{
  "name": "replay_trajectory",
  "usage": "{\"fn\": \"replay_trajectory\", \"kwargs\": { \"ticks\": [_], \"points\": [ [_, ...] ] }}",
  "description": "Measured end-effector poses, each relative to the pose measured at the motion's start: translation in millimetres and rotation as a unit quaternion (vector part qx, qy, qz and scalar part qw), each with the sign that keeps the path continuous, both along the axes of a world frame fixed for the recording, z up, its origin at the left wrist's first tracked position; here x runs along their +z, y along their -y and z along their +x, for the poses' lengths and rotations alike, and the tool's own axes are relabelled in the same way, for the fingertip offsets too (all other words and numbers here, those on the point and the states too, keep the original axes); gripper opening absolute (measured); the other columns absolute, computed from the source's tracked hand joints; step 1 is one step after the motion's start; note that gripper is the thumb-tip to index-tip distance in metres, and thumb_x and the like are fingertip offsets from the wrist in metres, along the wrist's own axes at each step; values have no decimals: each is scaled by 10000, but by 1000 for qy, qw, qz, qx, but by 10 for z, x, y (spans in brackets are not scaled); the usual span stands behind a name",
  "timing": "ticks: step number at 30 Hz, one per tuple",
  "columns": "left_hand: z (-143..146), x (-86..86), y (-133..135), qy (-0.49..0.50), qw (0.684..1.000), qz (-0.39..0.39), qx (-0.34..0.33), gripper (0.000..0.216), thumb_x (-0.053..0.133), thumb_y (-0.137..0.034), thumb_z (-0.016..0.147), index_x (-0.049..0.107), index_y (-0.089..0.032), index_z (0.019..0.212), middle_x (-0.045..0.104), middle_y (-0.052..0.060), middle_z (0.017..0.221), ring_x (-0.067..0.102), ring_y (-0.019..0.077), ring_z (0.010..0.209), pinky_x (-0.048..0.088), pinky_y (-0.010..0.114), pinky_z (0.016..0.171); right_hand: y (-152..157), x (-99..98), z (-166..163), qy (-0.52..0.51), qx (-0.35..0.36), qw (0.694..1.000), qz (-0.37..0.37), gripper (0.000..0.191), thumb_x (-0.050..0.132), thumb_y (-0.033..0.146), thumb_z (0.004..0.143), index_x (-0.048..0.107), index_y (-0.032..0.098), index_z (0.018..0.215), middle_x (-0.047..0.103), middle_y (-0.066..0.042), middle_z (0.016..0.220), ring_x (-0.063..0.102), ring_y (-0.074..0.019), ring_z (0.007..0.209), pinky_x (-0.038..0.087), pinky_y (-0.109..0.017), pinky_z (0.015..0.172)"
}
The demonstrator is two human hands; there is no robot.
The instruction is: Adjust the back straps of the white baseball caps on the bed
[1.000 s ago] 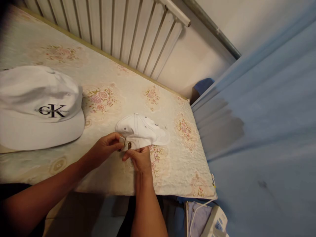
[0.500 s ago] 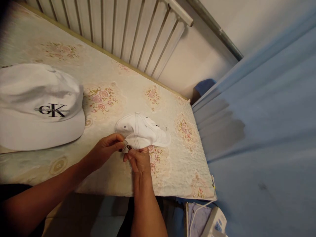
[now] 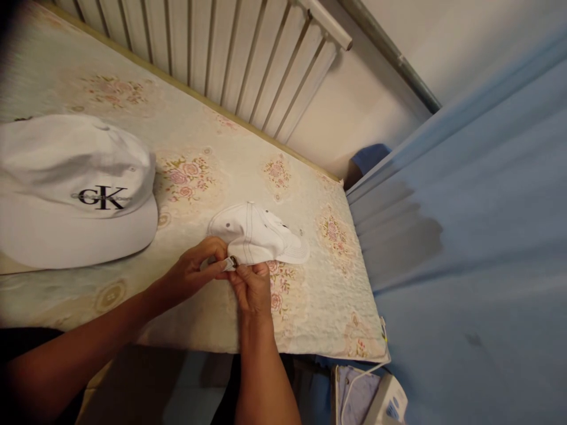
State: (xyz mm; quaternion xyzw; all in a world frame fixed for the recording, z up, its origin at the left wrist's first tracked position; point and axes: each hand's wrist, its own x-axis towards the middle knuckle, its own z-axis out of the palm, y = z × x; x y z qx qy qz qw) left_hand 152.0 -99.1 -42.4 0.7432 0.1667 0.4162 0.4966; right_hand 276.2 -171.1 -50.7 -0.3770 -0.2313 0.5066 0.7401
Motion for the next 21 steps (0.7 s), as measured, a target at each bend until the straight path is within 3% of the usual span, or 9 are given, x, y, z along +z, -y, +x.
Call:
{"fn": "replay_trajectory", "kwargs": {
  "ticks": [8,21],
  "points": [
    [27,-28,5,-20,999,30,33,210,514,-192,848,483,-194,639,493,-7,678,437,155,697,364,305,684,-25,0,-18,20,-19,998,-51,259,787,163,545,661,202,767,623,48,604,523,-74,495,477,-187,482],
    [43,-37,-7,-29,998,22,48,248,497,-172,815,444,-203,575,503,-10,626,448,161,689,374,315,692,-51,-19,-62,63,-23,997,-48,218,775,173,564,638,191,733,618,53,560,516,-80,461,442,-218,485]
  ]
}}
